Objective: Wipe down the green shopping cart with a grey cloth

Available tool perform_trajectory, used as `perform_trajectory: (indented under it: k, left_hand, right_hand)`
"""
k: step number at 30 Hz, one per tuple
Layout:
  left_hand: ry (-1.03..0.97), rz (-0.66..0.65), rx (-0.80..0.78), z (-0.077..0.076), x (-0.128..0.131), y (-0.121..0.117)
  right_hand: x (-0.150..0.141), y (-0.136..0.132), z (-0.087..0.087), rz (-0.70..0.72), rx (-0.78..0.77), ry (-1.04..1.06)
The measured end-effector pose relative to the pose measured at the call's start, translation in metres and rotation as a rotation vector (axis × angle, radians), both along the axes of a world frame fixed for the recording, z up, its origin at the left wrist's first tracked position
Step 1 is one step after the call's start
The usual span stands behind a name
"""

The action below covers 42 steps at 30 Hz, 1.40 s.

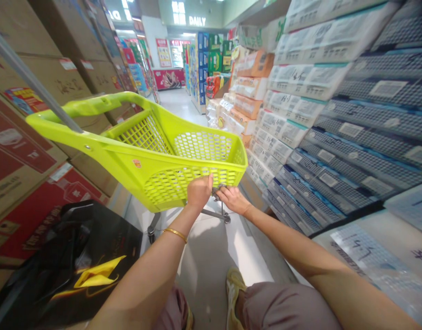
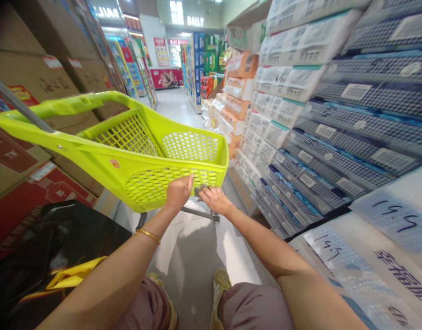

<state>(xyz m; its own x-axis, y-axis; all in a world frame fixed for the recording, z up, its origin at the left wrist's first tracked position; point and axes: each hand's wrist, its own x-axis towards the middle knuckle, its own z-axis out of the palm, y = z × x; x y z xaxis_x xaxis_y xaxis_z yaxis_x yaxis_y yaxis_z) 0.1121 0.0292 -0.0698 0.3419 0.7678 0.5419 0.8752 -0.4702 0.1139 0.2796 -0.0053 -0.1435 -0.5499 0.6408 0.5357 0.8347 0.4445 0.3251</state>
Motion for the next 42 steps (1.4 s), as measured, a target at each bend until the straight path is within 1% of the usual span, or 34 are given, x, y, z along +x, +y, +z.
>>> perform_trajectory:
  k: [1, 3, 5, 9, 11, 12, 14, 17, 21, 26, 29, 31, 33, 34, 36, 39, 41, 42]
  left_hand:
    - [-0.003, -0.003, 0.0, -0.001, 0.0, 0.0]
    - [-0.007, -0.001, -0.007, -0.001, 0.0, 0.0]
    - [-0.004, 0.009, -0.025, 0.0, 0.0, 0.0]
    - [0.024, 0.008, -0.073, 0.001, 0.0, 0.0]
    - [0.031, 0.017, -0.094, 0.002, 0.0, 0.0]
    - [0.034, 0.022, -0.102, 0.002, 0.0, 0.0]
    - [0.042, 0.02, -0.118, 0.002, -0.001, 0.0]
    - [0.051, -0.001, -0.128, 0.002, -0.003, 0.0]
    - [0.03, -0.01, -0.088, 0.0, -0.003, 0.0]
    - [-0.007, -0.018, -0.024, -0.002, -0.002, 0.0]
    - [-0.02, -0.011, -0.045, -0.001, -0.002, -0.001]
    - [-0.016, -0.013, -0.054, 0.0, -0.002, -0.002]
    - [-0.007, -0.027, -0.051, 0.001, -0.002, -0.002]
    - [-0.003, -0.032, -0.05, 0.001, -0.002, -0.002]
    - [-0.002, -0.027, -0.057, 0.0, -0.002, -0.002]
    - [0.0, -0.01, -0.076, 0.0, -0.002, -0.001]
    - [0.009, -0.013, -0.093, 0.0, -0.003, -0.001]
    - [0.013, -0.015, -0.103, 0.0, -0.003, -0.001]
  right_hand:
    - [0.0, 0.0, 0.003, 0.006, 0.011, 0.003]
    - [-0.001, 0.003, 0.015, 0.0, 0.048, 0.026]
    - [-0.003, 0.007, 0.032, -0.028, 0.096, 0.074]
    - [-0.011, 0.017, 0.067, -0.115, 0.236, 0.241]
    - [-0.015, 0.021, 0.075, -0.143, 0.299, 0.292]
    - [-0.016, 0.022, 0.075, -0.143, 0.322, 0.296]
    - [-0.017, 0.022, 0.069, -0.112, 0.338, 0.276]
    - [-0.017, 0.02, 0.051, -0.069, 0.338, 0.243]
    - [-0.012, 0.016, 0.032, -0.075, 0.316, 0.21]
    - [-0.008, 0.009, 0.014, -0.07, 0.121, 0.123]
    - [-0.007, 0.001, 0.001, -0.047, 0.002, 0.036]
    - [-0.006, -0.002, -0.004, -0.023, -0.061, 0.004]
    - [-0.003, -0.001, 0.0, -0.012, -0.065, 0.012]
    - [-0.003, 0.0, 0.005, -0.018, -0.042, 0.028]
    - [-0.002, 0.005, 0.021, -0.044, 0.036, 0.083]
    - [-0.007, 0.015, 0.05, -0.11, 0.153, 0.228]
    - [-0.011, 0.019, 0.063, -0.158, 0.213, 0.311]
    - [-0.013, 0.02, 0.065, -0.168, 0.23, 0.332]
